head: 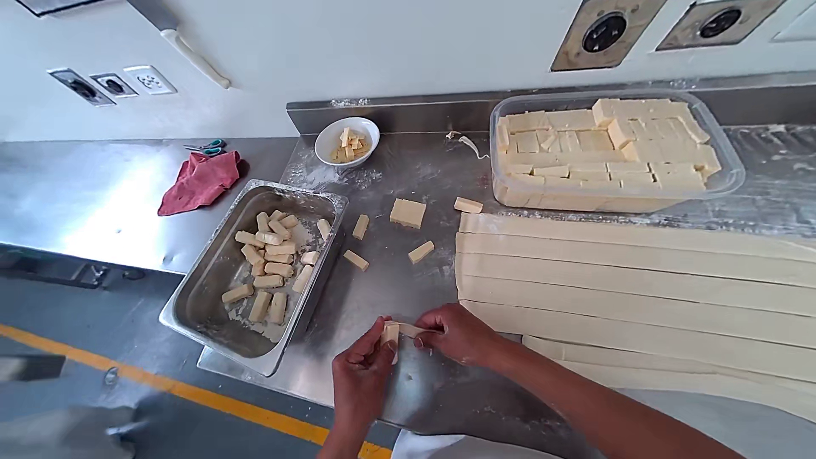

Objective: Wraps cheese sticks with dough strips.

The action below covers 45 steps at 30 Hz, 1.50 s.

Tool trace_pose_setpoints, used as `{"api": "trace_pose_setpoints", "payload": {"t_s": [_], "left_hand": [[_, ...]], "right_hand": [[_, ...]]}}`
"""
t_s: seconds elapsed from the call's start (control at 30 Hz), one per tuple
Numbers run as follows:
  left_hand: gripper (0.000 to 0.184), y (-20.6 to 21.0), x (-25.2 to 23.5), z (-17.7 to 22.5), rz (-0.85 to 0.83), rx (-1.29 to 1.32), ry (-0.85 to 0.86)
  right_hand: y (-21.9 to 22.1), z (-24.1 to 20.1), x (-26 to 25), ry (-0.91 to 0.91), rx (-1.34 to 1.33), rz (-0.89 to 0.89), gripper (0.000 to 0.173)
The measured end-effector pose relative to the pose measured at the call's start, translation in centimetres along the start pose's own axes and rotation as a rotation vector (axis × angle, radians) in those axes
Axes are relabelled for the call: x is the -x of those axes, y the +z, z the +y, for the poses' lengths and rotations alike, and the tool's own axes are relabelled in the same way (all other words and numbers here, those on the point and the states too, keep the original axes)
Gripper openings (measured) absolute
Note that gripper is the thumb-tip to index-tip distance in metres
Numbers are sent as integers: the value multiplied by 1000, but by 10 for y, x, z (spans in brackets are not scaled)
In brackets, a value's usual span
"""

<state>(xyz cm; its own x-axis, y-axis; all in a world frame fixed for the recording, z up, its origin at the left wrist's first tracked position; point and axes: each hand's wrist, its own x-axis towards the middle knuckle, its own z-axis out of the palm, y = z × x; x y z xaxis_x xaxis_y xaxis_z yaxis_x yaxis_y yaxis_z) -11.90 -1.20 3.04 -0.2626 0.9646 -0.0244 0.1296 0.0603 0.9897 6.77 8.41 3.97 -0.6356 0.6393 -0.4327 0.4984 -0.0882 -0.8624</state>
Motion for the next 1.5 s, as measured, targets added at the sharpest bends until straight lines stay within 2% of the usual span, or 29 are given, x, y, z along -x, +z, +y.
{"api": "trace_pose_setpoints", "payload": {"t_s": [0.1, 0.17, 0.27, 0.37, 0.43, 0.57, 0.63, 0.73, 0.83, 0.97, 1.03, 1.13, 1.3, 1.4, 1.5], "left_hand": [[31, -12, -19, -8, 52, -118, -131], [28, -14, -33, -14, 71, -328, -143], [28, -8, -50, -33, 31, -782, 121], [28, -7, -51, -59, -41, -950, 426], [30, -8, -46, -59, -110, -935, 489], [43, -19, -55, -53, -109, -730, 255], [47, -21, -59, -57, -128, -690, 204], [34, -16, -56, -65, -194, -745, 373], [23, -15, -58, -68, -103, -833, 499], [28, -8, -49, -60, -209, -865, 506], [27, -12, -51, -55, -193, -820, 425], [40, -6, -53, -59, -173, -764, 362], [23, 14, -55, -62, -40, -846, 445], [31, 21, -43, -63, -178, -876, 553], [30, 11, -44, -52, -198, -797, 441]], "right_hand": [[-3, 7, 6, 50, -69, -127, 31], [-7, 13, 17, 36, -33, -184, 34], [-13, 16, 41, 17, 50, -243, 39], [-17, 20, 64, -10, 75, -224, 43], [-20, 24, 75, -39, 112, -211, 43], [-11, 30, 86, -59, 155, -204, 40], [-5, 32, 90, -94, 184, -151, 39], [6, 41, 97, -217, 221, -31, 36], [12, 43, 101, -321, 237, -70, 33], [14, 46, 100, -406, 265, -65, 30], [17, 45, 99, -419, 258, -72, 29], [19, 45, 95, -461, 240, -92, 27], [23, 43, 93, -486, 265, -139, 27], [20, 42, 92, -465, 251, -148, 29], [23, 43, 91, -481, 222, -136, 30]]}}
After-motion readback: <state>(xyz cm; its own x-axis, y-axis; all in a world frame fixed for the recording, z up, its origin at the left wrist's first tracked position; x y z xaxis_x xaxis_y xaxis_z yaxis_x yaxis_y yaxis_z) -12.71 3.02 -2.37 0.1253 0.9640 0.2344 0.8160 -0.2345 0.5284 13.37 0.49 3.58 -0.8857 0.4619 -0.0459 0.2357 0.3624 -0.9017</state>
